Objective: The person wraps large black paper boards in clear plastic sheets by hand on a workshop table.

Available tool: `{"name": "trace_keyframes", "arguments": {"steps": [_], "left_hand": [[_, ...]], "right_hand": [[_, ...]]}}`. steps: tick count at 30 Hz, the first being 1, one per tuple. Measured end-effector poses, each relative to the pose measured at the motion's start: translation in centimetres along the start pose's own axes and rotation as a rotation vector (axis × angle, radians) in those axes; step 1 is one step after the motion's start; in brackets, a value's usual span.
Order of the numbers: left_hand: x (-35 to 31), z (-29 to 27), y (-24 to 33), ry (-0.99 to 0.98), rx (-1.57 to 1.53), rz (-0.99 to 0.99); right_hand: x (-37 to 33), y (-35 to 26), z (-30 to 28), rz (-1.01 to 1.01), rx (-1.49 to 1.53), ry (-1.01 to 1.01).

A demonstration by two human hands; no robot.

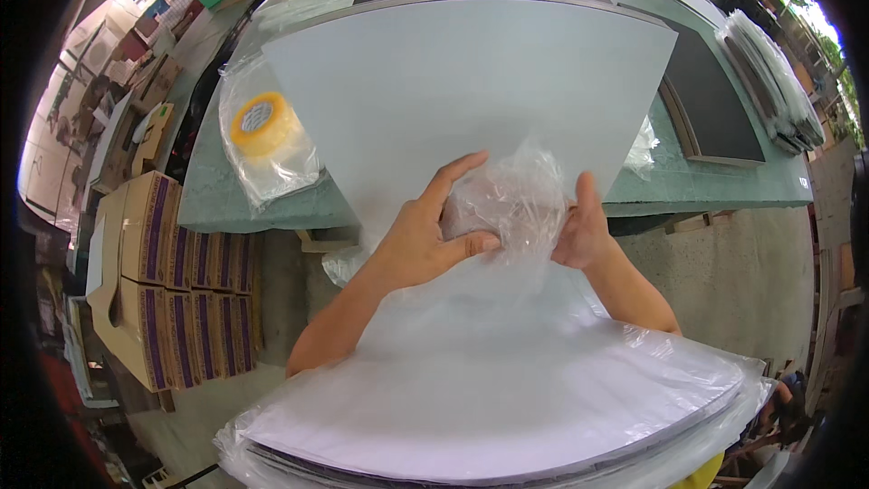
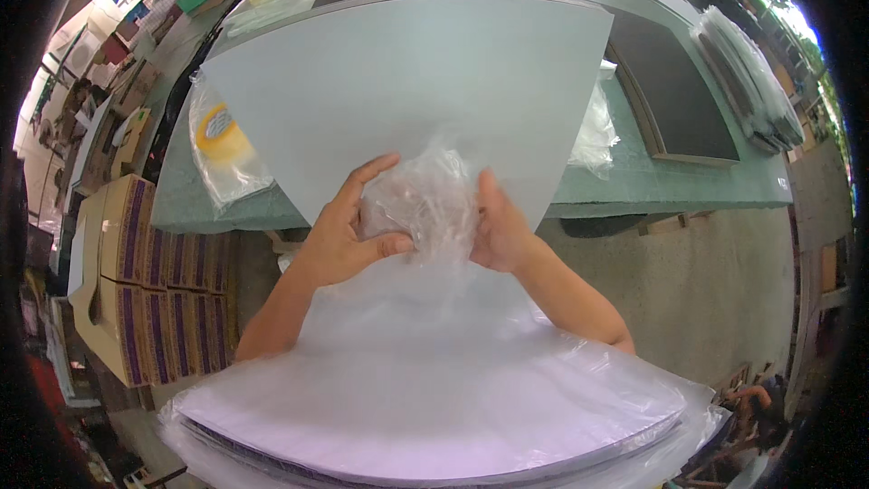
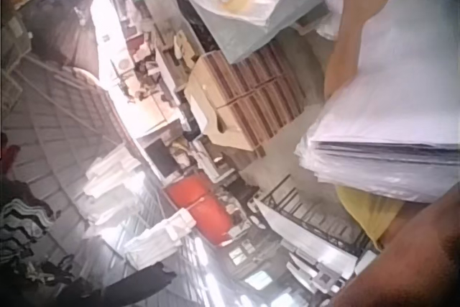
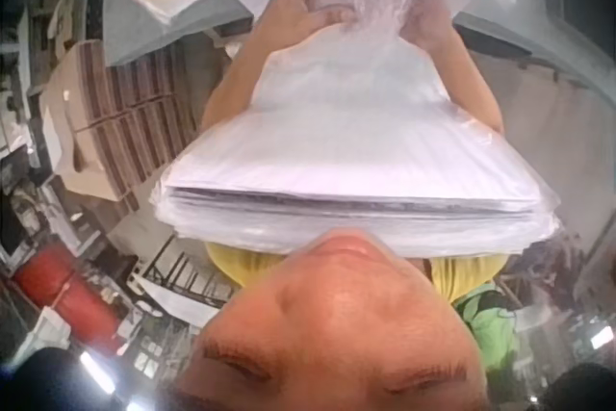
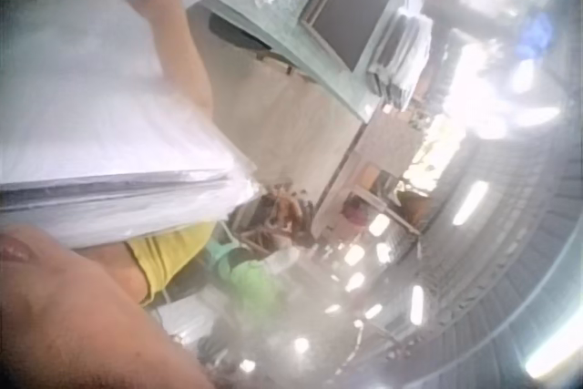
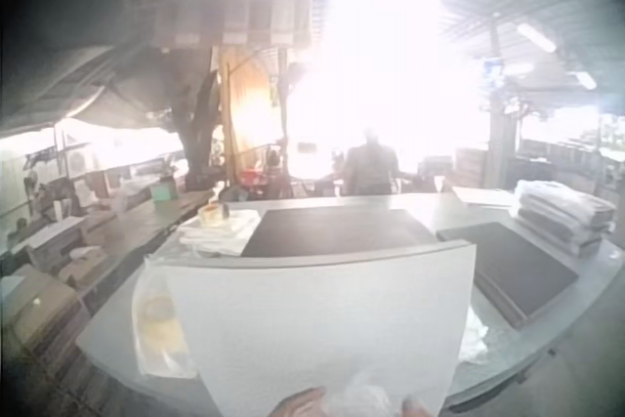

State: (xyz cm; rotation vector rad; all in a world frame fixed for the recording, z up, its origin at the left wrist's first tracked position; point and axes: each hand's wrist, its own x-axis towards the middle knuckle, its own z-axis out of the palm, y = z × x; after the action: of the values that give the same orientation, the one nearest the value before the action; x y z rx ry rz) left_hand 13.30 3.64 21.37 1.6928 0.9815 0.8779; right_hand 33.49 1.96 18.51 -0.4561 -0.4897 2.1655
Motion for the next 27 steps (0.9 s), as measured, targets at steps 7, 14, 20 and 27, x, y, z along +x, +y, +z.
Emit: {"name": "trace_keyframes", "arguments": {"steps": [7,14,20,27], "left_hand": [[0.2,-3.7,-0.1,0.159,0.121,-0.137],[0.3,-3.2,0.0,0.225,0.432,0.126],[-0.8,1.4,0.3,0.014,-0.141,0.159],[0.2,-6.1,-3.3,0.822,-0.197,0.037]], "right_hand": [[-0.5,-2.8,0.0,-0.181,-0.855,0.133],[0.1,-1.9,0.0,-0.159,-0.603,0.051],[1.0,0.6,0.6,-0.073,-0.557,0.054],[-1.1,-4.9,-2.1,-0.461,0.308,0.053]]}}
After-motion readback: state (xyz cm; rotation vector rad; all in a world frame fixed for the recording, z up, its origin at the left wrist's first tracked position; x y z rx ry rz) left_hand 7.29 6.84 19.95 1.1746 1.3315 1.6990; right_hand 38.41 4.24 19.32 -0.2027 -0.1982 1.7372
